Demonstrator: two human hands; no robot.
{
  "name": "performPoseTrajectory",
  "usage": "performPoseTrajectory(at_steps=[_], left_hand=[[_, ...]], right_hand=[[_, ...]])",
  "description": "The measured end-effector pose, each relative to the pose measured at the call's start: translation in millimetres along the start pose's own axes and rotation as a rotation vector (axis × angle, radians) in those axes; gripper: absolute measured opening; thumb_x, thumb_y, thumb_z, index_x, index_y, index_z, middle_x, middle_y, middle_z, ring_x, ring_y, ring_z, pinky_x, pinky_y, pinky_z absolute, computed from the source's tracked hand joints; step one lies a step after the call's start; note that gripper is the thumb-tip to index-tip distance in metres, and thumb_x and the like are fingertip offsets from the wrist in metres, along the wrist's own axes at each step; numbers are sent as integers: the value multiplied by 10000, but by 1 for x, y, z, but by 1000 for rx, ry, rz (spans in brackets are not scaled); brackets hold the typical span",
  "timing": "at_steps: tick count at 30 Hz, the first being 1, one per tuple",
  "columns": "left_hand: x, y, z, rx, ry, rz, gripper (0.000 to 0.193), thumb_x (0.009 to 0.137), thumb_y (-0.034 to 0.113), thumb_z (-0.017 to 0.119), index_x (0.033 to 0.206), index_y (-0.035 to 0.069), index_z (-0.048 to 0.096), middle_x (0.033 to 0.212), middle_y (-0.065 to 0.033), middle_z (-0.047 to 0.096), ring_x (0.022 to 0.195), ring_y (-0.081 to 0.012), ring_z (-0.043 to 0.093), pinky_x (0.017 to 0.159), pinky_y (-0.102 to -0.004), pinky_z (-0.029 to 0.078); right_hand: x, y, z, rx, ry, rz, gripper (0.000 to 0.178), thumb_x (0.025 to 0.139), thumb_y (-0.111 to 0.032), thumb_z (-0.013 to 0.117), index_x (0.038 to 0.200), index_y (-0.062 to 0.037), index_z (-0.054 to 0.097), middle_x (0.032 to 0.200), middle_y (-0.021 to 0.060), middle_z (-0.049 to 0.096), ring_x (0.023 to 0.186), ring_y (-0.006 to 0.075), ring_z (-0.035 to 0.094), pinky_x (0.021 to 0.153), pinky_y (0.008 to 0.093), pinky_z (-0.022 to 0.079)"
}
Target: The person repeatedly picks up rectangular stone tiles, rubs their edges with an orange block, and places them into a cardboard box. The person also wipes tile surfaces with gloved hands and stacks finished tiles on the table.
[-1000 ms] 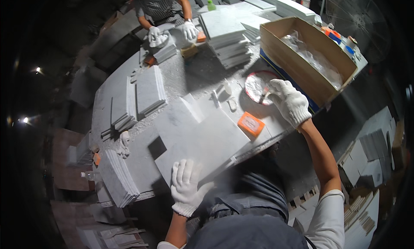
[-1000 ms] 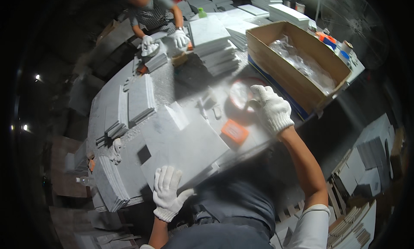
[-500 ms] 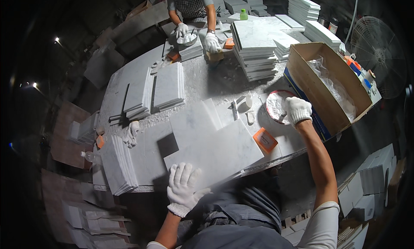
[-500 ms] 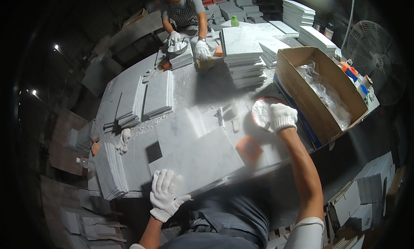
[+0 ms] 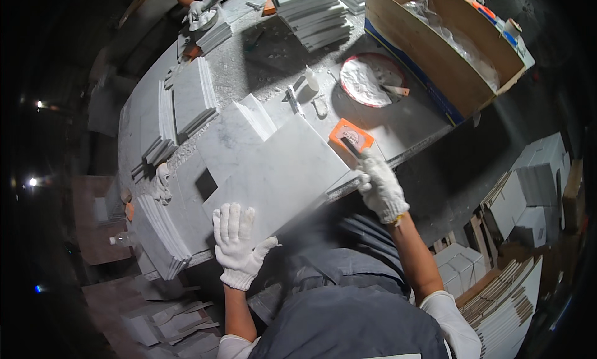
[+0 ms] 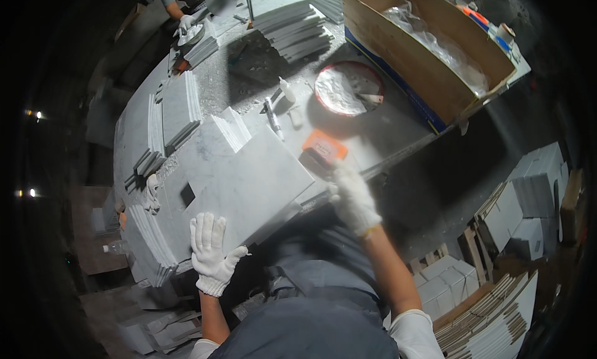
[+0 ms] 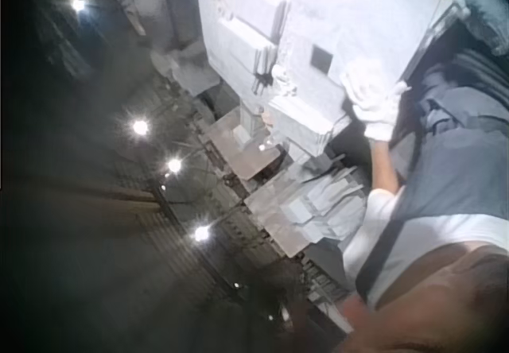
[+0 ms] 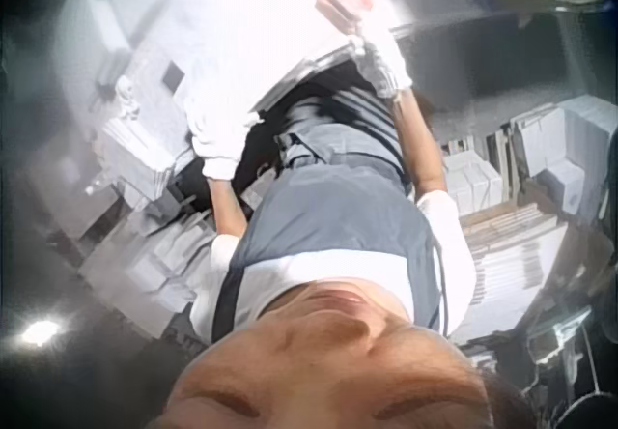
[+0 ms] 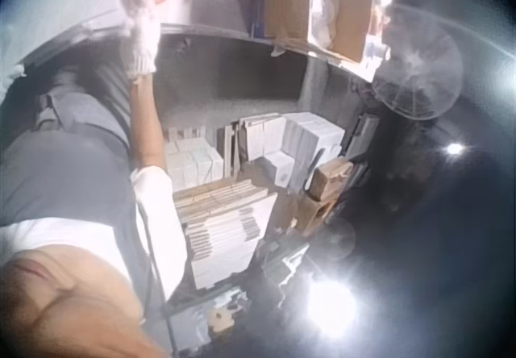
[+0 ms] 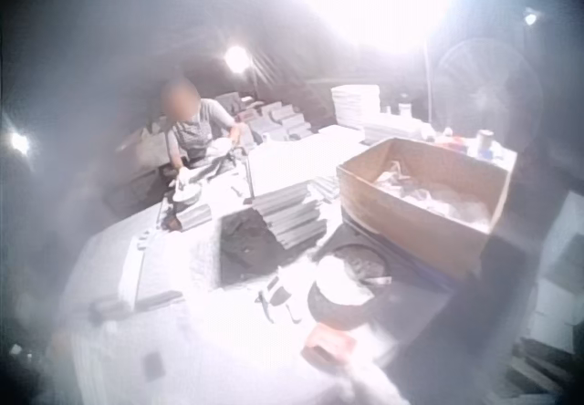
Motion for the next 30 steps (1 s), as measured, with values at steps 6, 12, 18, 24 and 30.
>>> performPoseTrajectory(at_steps=[6, 12, 18, 24, 30], left_hand=[[19, 16, 5, 27, -54, 19, 794, 964, 629, 598, 1529, 79, 508, 1597, -223, 428, 1492, -424, 379, 1253, -578, 253], [24, 18, 15, 60, -80, 21, 812, 975, 675, 532, 1549, 104, 475, 1620, -213, 382, 1522, -423, 312, 1248, -616, 237], [25, 19, 14, 64, -92, 29, 801, 990, 657, 527, 1554, 91, 468, 1615, -229, 387, 1510, -432, 333, 1246, -610, 248], [26, 21, 12, 67, -67, 43, 786, 996, 638, 534, 1546, 79, 481, 1602, -236, 409, 1499, -436, 359, 1243, -599, 268], [23, 19, 17, 78, -90, 41, 785, 1005, 650, 503, 1554, 91, 462, 1612, -232, 383, 1506, -438, 328, 1240, -622, 256]], right_hand=[[47, 28, 28, -21, -203, 26, 365, 1032, -163, 634, 1376, -56, 575, 1199, 19, 647, 961, 109, 628, 793, 266, 527], [30, 36, 27, 121, -420, 221, 374, 1035, -185, 651, 1379, -77, 551, 1068, -18, 610, 723, 99, 588, 601, 234, 488], [34, 34, 35, -15, -363, 114, 370, 1071, -218, 595, 1413, -88, 545, 1075, -49, 617, 715, 49, 553, 542, 201, 427], [29, 12, 52, -256, -512, -157, 429, 1078, -303, 582, 1455, -110, 514, 982, -18, 627, 714, 50, 554, 525, 190, 412], [12, 32, 44, 134, -416, 271, 347, 1074, -336, 600, 1385, -204, 522, 630, -55, 469, 468, 49, 401, 381, 205, 282]])
Point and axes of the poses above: each hand's wrist, its own x-axis towards the middle knuckle, its own z-axis out of the palm, y = z × x, the point moved 8 cm from there along x, towards the middle knuckle
